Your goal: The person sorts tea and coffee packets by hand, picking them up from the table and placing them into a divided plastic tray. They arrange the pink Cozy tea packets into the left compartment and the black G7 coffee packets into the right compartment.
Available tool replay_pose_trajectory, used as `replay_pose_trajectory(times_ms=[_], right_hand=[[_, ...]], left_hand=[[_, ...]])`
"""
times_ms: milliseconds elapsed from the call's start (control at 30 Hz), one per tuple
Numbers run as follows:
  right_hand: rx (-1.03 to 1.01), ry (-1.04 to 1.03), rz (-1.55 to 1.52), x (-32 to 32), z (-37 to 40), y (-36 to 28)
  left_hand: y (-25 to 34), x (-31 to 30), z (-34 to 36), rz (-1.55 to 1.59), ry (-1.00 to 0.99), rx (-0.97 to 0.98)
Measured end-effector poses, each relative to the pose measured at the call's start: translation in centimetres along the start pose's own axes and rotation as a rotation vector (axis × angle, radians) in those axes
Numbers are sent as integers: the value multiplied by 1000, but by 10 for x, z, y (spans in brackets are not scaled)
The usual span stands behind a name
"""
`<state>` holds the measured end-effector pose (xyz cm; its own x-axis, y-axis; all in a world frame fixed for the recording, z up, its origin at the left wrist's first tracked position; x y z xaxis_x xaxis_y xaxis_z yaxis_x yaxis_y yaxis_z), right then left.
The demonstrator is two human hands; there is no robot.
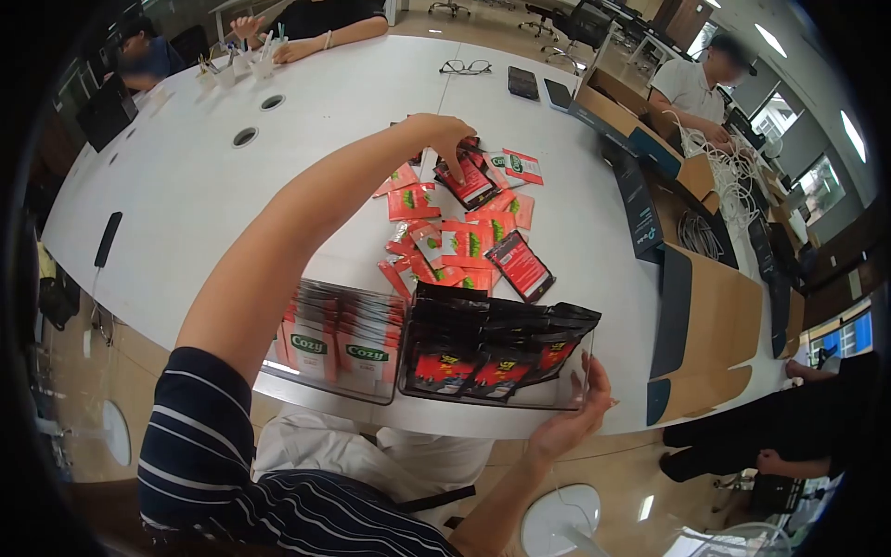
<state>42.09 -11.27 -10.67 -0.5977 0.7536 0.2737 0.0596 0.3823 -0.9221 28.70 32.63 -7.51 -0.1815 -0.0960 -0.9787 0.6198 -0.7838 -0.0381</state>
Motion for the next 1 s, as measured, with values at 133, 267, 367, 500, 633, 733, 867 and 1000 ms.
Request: replay_pose_trajectory(times_ms=[133, 267, 367, 500, 633, 733, 867, 1000], right_hand=[[22, -27, -36, -3, -3, 3], [-1, 16, -40, -5, -2, 5], [-10, -10, -36, -9, -4, 8], [-28, -18, -50, -12, -3, 10], [-46, -28, -69, -12, -3, 10], [-48, -43, -70, -12, -3, 8], [-71, -52, -55, -11, -3, 7], [-91, -21, 10, -9, 0, 3]], left_hand=[[6, -16, 7, -11, 11, -88], [5, -13, -3, 6, -74, -60], [2, -19, 1, 58, -46, -25], [4, -30, 11, 67, 50, 49], [-3, -37, 30, 128, 264, 95], [-13, -44, 60, 211, 493, 105], [-14, -61, 133, 539, 694, -64], [14, -71, 231, 1141, 854, -186]])
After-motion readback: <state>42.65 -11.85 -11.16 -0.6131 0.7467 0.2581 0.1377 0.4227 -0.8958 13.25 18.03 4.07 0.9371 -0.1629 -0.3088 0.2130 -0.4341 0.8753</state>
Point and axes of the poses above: each hand's wrist, its own z-axis away from the middle knuckle, its own x-axis out of the palm, y = z × x, the point moved 3 cm from there along -z, towards the middle knuckle, and after that the axes turned 9 degrees about -z, right-handed, at the moved point
